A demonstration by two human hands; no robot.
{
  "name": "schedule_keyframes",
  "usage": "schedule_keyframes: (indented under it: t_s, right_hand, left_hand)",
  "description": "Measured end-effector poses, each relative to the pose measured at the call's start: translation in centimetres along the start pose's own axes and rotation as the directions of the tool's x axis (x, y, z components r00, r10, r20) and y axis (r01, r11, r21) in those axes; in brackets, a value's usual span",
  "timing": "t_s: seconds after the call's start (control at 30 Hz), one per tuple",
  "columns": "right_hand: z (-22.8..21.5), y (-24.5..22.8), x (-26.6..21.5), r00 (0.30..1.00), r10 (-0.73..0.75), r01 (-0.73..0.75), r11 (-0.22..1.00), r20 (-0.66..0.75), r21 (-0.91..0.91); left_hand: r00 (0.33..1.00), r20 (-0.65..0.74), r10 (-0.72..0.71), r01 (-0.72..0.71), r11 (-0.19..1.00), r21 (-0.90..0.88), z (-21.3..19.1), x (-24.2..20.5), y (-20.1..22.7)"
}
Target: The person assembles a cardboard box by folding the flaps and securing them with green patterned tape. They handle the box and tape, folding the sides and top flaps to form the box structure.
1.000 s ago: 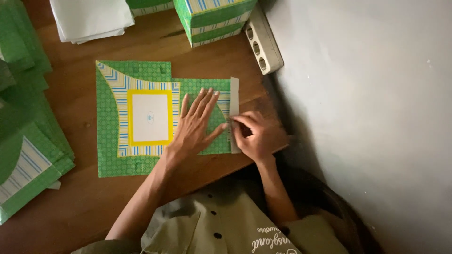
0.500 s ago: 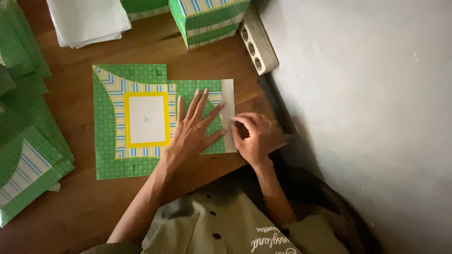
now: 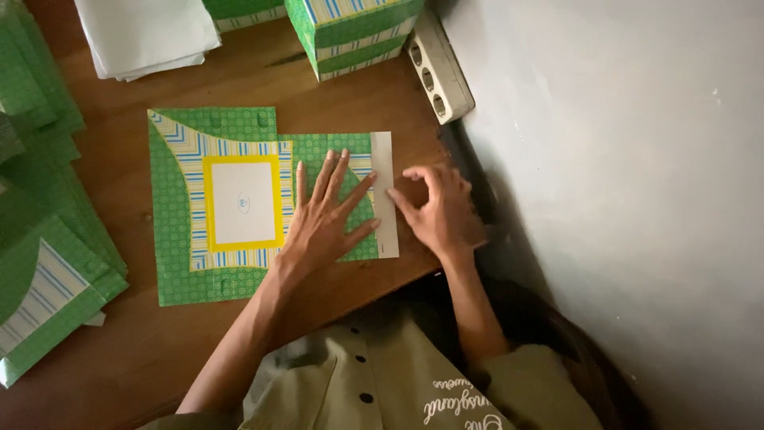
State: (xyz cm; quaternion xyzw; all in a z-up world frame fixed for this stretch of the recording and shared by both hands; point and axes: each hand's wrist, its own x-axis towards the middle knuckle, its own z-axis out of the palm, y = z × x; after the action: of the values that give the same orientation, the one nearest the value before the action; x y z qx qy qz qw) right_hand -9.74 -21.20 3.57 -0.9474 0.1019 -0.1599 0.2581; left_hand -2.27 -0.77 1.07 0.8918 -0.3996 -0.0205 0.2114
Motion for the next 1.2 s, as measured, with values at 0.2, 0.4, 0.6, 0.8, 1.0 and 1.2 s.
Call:
schedule_keyframes:
  t_s: [0.2, 0.4, 0.6, 0.8, 1.0, 1.2]
  right_hand:
    - [1.8, 1.8, 3.8, 0.999, -0.044, 0.045, 0.999, -0.025, 0.014]
    - [3.2, 2.4, 5.4, 0.997, -0.008, 0.006, 1.000, -0.080, -0.029]
    - [1.5, 1.3, 4.1, 0.999, -0.025, 0.024, 0.999, -0.029, -0.022]
    - [0.6, 0.3, 2.3, 0.998, 0.031, -0.030, 0.999, 0.051, -0.018]
    - [0.4, -0.2, -0.3, 0.998, 0.041, -0.039, 0.997, 0.040, -0.065]
    - [-0.6, -1.5, -2.7, 1.000, 0.010, -0.010, 0.998, 0.006, -0.059]
  left_hand:
    - [1.000, -0.009, 0.000, 0.000, 1.000, -0.012, -0.1, 0.0, 0.1]
    - [1.000, -0.001, 0.002, -0.002, 1.000, -0.013, -0.2, -0.1, 0.1]
    - [1.000, -0.012, -0.008, 0.007, 0.999, -0.036, -0.2, -0.2, 0.2]
    - [1.000, -0.019, -0.003, 0.003, 1.000, -0.008, 0.3, -0.2, -0.2]
    - [1.000, -0.006, -0.014, 0.014, 0.999, -0.041, -0.1, 0.0, -0.1]
    - [1.000, -0.022, 0.005, -0.006, 0.999, -0.051, -0.1, -0.2, -0.2]
